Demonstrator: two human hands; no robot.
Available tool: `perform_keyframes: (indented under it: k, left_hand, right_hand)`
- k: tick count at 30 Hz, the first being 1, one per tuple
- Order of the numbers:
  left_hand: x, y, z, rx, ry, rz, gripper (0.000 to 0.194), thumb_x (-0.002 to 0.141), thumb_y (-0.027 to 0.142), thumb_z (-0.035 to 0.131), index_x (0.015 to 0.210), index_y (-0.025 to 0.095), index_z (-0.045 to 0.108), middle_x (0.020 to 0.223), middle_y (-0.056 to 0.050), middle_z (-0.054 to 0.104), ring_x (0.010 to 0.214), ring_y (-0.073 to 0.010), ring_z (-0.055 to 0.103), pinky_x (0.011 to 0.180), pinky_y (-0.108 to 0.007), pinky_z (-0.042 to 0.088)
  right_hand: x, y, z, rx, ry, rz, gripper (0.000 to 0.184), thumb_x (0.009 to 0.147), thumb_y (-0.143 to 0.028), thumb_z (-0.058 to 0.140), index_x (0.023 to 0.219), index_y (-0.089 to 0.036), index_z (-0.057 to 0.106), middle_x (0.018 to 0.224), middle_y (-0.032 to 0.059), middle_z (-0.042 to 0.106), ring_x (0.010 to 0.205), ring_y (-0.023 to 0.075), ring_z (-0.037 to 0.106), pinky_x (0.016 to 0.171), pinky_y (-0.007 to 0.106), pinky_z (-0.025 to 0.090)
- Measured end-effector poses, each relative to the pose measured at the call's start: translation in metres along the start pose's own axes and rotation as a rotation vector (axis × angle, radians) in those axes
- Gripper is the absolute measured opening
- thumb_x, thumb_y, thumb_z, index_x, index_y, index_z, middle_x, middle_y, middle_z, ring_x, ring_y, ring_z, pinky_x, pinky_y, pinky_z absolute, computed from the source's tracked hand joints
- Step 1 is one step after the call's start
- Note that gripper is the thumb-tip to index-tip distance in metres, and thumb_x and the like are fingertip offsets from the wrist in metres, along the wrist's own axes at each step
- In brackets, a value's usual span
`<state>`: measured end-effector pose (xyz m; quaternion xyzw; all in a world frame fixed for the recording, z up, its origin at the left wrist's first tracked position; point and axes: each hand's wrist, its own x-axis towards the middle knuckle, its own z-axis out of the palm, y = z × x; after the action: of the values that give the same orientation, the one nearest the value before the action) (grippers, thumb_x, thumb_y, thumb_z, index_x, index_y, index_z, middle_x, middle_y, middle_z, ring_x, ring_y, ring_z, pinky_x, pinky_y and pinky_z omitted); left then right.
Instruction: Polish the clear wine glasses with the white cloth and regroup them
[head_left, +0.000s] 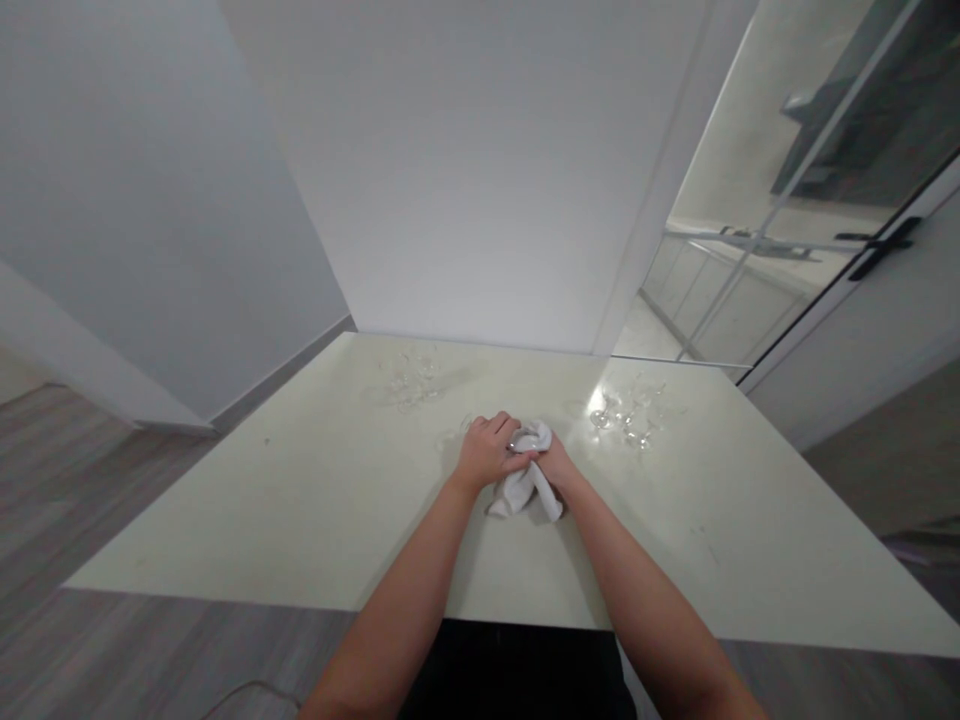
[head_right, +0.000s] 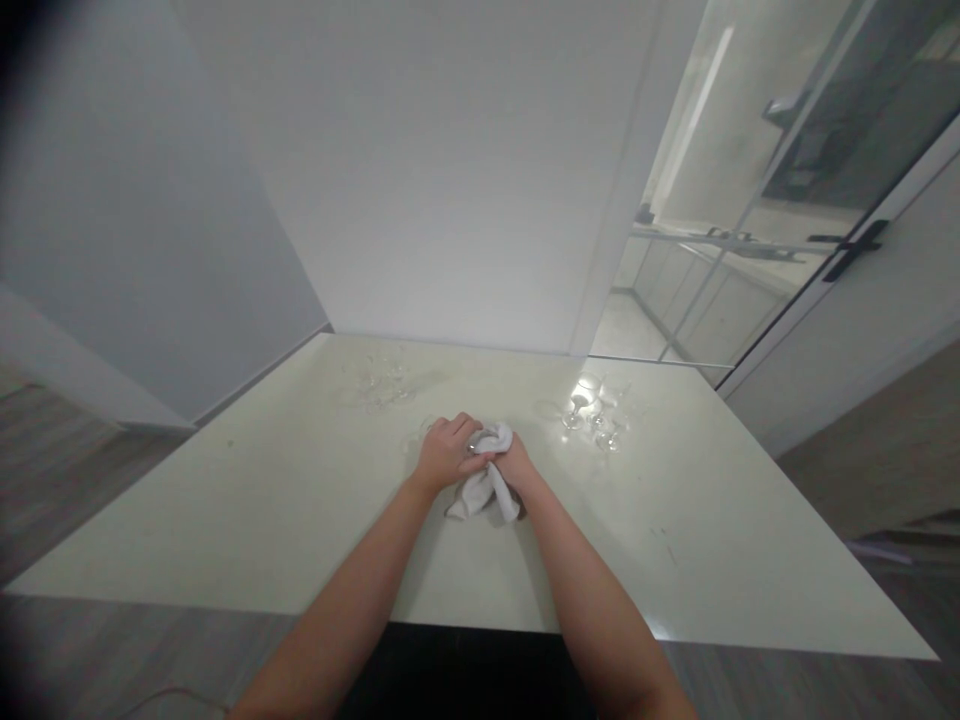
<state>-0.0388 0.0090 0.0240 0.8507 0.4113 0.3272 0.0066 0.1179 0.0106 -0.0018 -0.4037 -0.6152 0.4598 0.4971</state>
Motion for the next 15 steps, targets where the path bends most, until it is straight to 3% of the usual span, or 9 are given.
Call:
perform_keyframes:
  k: [8, 12, 15]
  left_hand:
    - [0.001, -0.002, -0.004, -0.017, 0.016, 0.015, 0.042, 0.082, 0.055, 0.049, 0.098, 0.018, 0.059, 0.096, -0.011, 0.061, 0.09, -0.0229, 0.055, 0.079, -0.035, 0.036]
    - [0.0, -0.005, -0.003, -0.143, 0.103, -0.086, 0.046, 0.085, 0.058, 0.043, 0.099, 0.017, 0.058, 0.093, -0.008, 0.06, 0.081, -0.0194, 0.054, 0.076, -0.033, 0.038]
    - [-0.001, -0.008, -0.001, -0.327, 0.249, -0.217, 0.046, 0.088, 0.058, 0.039, 0.1, 0.017, 0.056, 0.088, -0.005, 0.056, 0.073, -0.016, 0.052, 0.071, -0.03, 0.039]
  right_hand:
    - [-0.001, 0.008, 0.001, -0.079, 0.111, -0.051, 0.009, 0.067, -0.027, 0.062, 0.069, -0.018, 0.061, 0.066, -0.0018, 0.062, 0.065, 0.0145, 0.054, 0.065, 0.025, 0.046]
    - [-0.005, 0.004, 0.005, -0.068, 0.186, -0.085, 0.018, 0.07, -0.036, 0.063, 0.077, -0.02, 0.064, 0.076, 0.0011, 0.067, 0.074, 0.0177, 0.06, 0.077, 0.031, 0.05]
    - [-0.008, 0.004, 0.007, -0.041, 0.289, -0.06, 0.03, 0.076, -0.046, 0.058, 0.09, -0.02, 0.066, 0.095, 0.0059, 0.07, 0.095, 0.0221, 0.063, 0.095, 0.038, 0.046]
